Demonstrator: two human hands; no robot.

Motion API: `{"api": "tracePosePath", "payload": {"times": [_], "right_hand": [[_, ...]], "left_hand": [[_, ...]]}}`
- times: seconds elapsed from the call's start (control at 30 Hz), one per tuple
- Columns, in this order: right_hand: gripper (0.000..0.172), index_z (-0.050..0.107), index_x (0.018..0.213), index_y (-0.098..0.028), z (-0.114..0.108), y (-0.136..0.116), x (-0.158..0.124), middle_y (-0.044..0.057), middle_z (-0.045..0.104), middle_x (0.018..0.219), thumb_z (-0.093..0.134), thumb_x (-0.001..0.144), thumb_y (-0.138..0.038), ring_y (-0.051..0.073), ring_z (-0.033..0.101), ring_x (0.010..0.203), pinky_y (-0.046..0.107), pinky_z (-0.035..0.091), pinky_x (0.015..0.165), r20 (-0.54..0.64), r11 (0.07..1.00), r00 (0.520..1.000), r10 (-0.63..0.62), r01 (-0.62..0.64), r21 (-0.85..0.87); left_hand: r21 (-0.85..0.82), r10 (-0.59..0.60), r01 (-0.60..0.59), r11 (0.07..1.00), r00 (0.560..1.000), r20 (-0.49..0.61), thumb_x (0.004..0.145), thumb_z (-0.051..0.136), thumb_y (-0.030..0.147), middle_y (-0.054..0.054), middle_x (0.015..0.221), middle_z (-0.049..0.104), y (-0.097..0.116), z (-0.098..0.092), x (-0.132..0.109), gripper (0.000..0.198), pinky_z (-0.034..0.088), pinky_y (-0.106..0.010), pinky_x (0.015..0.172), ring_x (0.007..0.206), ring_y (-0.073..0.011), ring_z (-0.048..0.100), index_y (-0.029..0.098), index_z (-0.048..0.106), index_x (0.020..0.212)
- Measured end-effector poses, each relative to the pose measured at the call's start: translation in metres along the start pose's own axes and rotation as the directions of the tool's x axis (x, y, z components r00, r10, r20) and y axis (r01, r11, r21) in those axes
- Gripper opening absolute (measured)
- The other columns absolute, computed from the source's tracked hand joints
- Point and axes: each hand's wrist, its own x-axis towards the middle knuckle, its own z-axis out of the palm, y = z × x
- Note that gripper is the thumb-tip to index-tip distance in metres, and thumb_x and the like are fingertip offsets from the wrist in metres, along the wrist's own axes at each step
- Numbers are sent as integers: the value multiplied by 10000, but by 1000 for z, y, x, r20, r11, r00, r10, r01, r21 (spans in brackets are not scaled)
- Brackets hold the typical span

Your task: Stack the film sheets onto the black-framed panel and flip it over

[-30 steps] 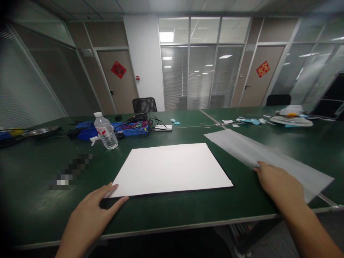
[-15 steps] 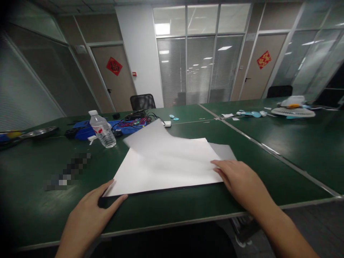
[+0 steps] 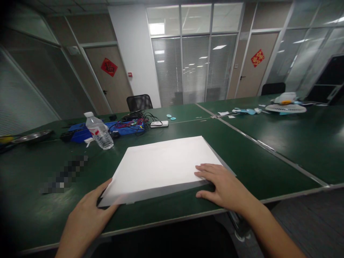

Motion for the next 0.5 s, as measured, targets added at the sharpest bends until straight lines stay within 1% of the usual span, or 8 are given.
{"api": "tracePosePath", "payload": {"times": [0.03,0.13,0.23,0.37,0.43,0.5], "right_hand": [[542,736,1398,-301,1,0,0,79,661,1505,729,939,-589,324,619,1397,558,504,1186,1,1000,1000,6,-6,-2],[444,746,1383,-311,3,-3,1,67,663,1504,648,1009,-531,302,621,1397,547,499,1193,-7,1000,1000,22,-23,-16],[419,754,1371,-313,4,-6,5,62,676,1486,607,1036,-518,306,637,1376,565,508,1180,-19,999,999,31,-32,-40],[396,767,1351,-308,7,-11,11,61,688,1470,585,1052,-493,306,643,1368,563,509,1181,-27,999,999,30,-31,-29],[394,766,1354,-301,9,-13,14,66,685,1474,588,1051,-481,303,641,1372,552,509,1184,-23,1000,999,25,-25,-13],[400,759,1366,-298,10,-14,17,69,678,1483,595,1047,-476,304,635,1380,546,509,1186,-18,1000,999,29,-29,-9]], "left_hand": [[-3,7,-7,1000,1000,-2,813,609,682,-116,1323,780,0,0,0,743,556,-457,1082,1187,-373,733,205,740,1367],[-19,41,-41,999,999,-16,779,657,683,-124,1344,772,-2,2,-1,735,534,-467,1123,1209,-377,727,205,764,1327],[-18,61,-61,998,998,-31,761,696,708,-127,1372,760,-3,3,-2,729,511,-497,1156,1244,-388,711,215,782,1290],[-22,64,-65,998,997,-41,777,705,716,-122,1377,758,-4,5,-3,735,503,-514,1165,1259,-387,705,231,770,1325],[-36,76,-77,996,996,-46,799,700,697,-111,1373,761,-5,5,-3,687,501,-502,1170,1265,-372,705,248,780,1314],[-48,94,-96,994,995,-45,825,684,677,-112,1364,765,-6,6,-2,618,499,-492,1173,1268,-359,704,254,811,1257]]}}
